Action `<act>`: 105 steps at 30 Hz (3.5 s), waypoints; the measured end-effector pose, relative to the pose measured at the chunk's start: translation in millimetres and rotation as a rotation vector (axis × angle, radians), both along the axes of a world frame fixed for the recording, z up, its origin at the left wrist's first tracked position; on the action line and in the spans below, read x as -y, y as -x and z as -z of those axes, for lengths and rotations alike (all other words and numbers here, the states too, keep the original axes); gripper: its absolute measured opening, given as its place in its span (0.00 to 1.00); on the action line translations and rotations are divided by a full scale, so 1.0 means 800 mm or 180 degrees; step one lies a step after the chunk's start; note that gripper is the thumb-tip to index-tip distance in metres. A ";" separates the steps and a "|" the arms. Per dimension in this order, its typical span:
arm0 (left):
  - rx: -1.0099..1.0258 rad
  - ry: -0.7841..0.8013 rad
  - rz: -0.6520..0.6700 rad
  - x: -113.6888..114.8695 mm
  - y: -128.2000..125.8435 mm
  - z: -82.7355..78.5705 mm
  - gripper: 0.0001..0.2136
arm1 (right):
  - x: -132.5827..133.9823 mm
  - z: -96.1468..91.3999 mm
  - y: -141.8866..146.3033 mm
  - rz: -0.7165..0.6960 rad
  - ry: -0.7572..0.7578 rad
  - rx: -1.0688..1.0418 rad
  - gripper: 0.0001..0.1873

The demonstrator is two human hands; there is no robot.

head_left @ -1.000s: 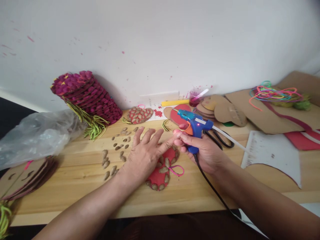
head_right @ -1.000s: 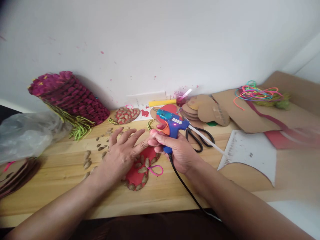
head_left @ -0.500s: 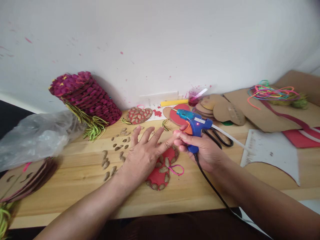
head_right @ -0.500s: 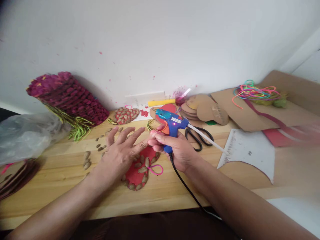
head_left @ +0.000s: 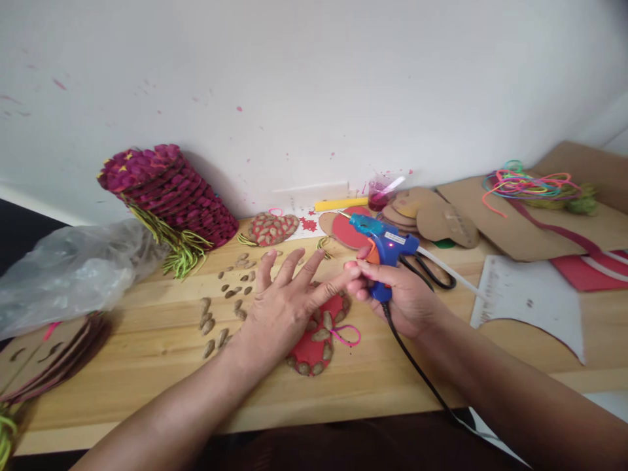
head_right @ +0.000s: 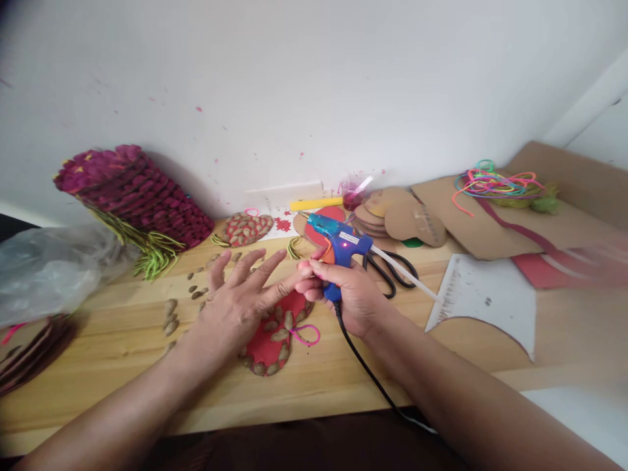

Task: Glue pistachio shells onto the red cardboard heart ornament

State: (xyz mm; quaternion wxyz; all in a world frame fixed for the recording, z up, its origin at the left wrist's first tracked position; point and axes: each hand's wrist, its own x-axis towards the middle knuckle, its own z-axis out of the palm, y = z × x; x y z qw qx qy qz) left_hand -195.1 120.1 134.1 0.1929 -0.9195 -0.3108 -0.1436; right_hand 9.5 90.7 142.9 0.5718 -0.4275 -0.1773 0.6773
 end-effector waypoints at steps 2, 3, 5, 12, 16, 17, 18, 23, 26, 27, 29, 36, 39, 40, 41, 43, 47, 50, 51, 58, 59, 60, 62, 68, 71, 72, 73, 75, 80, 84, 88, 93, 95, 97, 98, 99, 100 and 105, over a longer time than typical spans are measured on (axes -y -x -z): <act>-0.0047 0.0047 -0.0012 0.000 0.000 0.000 0.35 | 0.001 -0.001 0.000 -0.0012 -0.0027 -0.0054 0.04; -0.0060 0.0078 -0.0029 0.000 0.000 0.000 0.34 | 0.001 -0.002 0.001 -0.0031 -0.0065 -0.0106 0.05; -0.0026 0.0120 -0.0075 0.000 0.000 0.000 0.34 | 0.002 -0.002 0.000 -0.0081 -0.0126 -0.0214 0.07; -0.0016 0.0139 -0.0108 0.000 -0.002 0.008 0.33 | 0.004 0.002 0.000 -0.0144 -0.0191 -0.0146 0.12; -0.0061 0.0135 -0.0114 0.000 -0.001 0.011 0.32 | 0.007 0.000 0.002 -0.0148 -0.0320 -0.0087 0.14; -0.0067 0.0123 -0.0113 0.000 -0.001 0.011 0.32 | 0.007 0.000 0.002 -0.0116 -0.0301 -0.0061 0.13; -0.0075 0.0107 -0.0114 -0.001 -0.001 0.011 0.32 | 0.007 0.000 0.003 -0.0088 -0.0273 -0.0030 0.13; -0.0079 0.0086 -0.0106 0.000 -0.001 0.009 0.35 | 0.006 0.003 0.002 -0.0080 -0.0239 0.0074 0.12; -0.0078 0.0125 -0.0115 0.001 0.000 0.010 0.36 | 0.004 0.003 0.000 -0.0106 -0.0186 0.0024 0.11; -0.0073 0.0126 -0.0126 0.001 0.000 0.010 0.37 | 0.004 0.003 0.000 -0.0112 -0.0158 -0.0005 0.11; -0.0064 0.0136 -0.0151 0.000 0.000 0.011 0.36 | 0.004 0.002 0.001 -0.0114 -0.0125 -0.0048 0.10; 0.0019 0.0102 -0.0097 -0.004 0.000 0.009 0.31 | 0.007 -0.003 0.004 -0.0091 -0.0214 -0.0054 0.13; -0.0012 0.0097 -0.0100 -0.004 0.001 0.009 0.33 | 0.007 -0.003 0.002 -0.0140 -0.0185 -0.0063 0.11; -0.0025 0.0092 -0.0094 -0.004 0.001 0.009 0.34 | 0.006 -0.003 0.001 -0.0151 -0.0149 -0.0063 0.10; -0.0035 0.0084 -0.0089 -0.004 0.001 0.009 0.35 | 0.006 -0.004 0.000 -0.0155 -0.0109 -0.0081 0.11; -0.0039 0.0064 -0.0090 -0.004 0.001 0.008 0.37 | 0.005 -0.004 -0.002 -0.0150 -0.0033 -0.0151 0.12; -0.0029 0.0030 -0.0115 -0.003 -0.001 0.005 0.39 | 0.003 -0.004 -0.005 -0.0139 0.0036 -0.0140 0.11; -0.0086 0.0064 -0.0126 0.000 -0.003 0.000 0.37 | 0.003 -0.005 -0.006 -0.0167 0.0137 -0.0019 0.09; -0.0100 0.0079 -0.0123 0.001 -0.004 -0.001 0.37 | 0.003 -0.006 -0.006 -0.0174 0.0155 0.0002 0.09; -0.0111 0.0119 0.0012 0.003 -0.007 -0.002 0.38 | 0.001 -0.009 -0.006 -0.0168 0.0280 -0.0109 0.09; -0.0061 0.0115 0.0046 0.002 -0.007 -0.001 0.40 | 0.001 -0.009 -0.006 -0.0147 0.0309 -0.0115 0.09; -0.0030 0.0135 0.0067 0.000 -0.006 0.000 0.40 | 0.001 -0.009 -0.006 -0.0132 0.0328 -0.0107 0.09; -0.0049 0.0265 0.0035 -0.002 -0.005 0.000 0.39 | 0.002 -0.008 -0.006 -0.0113 0.0291 -0.0024 0.08; 0.0830 0.1455 0.0544 -0.007 -0.003 -0.004 0.31 | 0.004 -0.003 -0.006 -0.0205 -0.0375 0.0349 0.06; 0.1922 0.3272 0.0949 -0.003 -0.004 -0.009 0.24 | 0.005 0.000 -0.006 -0.0293 -0.0763 0.0655 0.08; 0.2241 0.3887 0.0989 -0.002 -0.005 -0.010 0.23 | 0.005 0.000 -0.006 -0.0281 -0.0877 0.0765 0.08; 0.2511 0.4423 0.0981 -0.001 -0.005 -0.011 0.22 | 0.006 0.001 -0.006 -0.0267 -0.0957 0.0872 0.08; 0.2920 0.5205 0.0897 -0.001 -0.005 -0.010 0.20 | 0.008 0.000 -0.005 -0.0220 -0.1036 0.1078 0.09; 0.3493 0.5848 0.0805 -0.005 -0.003 -0.009 0.18 | 0.010 -0.002 -0.003 -0.0111 -0.1097 0.1575 0.12; 0.3576 0.5923 0.0767 -0.004 -0.004 -0.013 0.17 | 0.011 -0.003 -0.001 -0.0072 -0.1143 0.1949 0.12; 0.3536 0.5952 0.0734 -0.002 -0.006 -0.014 0.17 | 0.012 -0.002 0.002 0.0004 -0.1143 0.2325 0.12; 0.3511 0.5956 0.0632 -0.003 -0.006 -0.013 0.18 | 0.010 0.006 0.002 0.0051 -0.1122 0.2647 0.10; 0.3463 0.5877 0.0549 -0.004 -0.005 -0.013 0.18 | 0.010 0.008 0.001 0.0041 -0.1153 0.2744 0.10; 0.3343 0.5656 0.0496 -0.005 -0.005 -0.013 0.17 | 0.010 0.009 0.000 -0.0042 -0.1188 0.2794 0.10; 0.3268 0.5475 0.0494 -0.005 -0.004 -0.013 0.16 | 0.010 0.009 0.000 -0.0104 -0.1192 0.2771 0.11; 0.3180 0.5234 0.0507 -0.005 -0.004 -0.013 0.15 | 0.010 0.008 0.000 -0.0173 -0.1179 0.2710 0.12; 0.3090 0.4949 0.0526 -0.005 -0.004 -0.013 0.14 | 0.010 0.006 0.000 -0.0246 -0.1145 0.2617 0.12; 0.2899 0.3938 0.0762 -0.002 -0.006 -0.014 0.13 | 0.005 0.002 -0.001 -0.0581 -0.0869 0.2124 0.12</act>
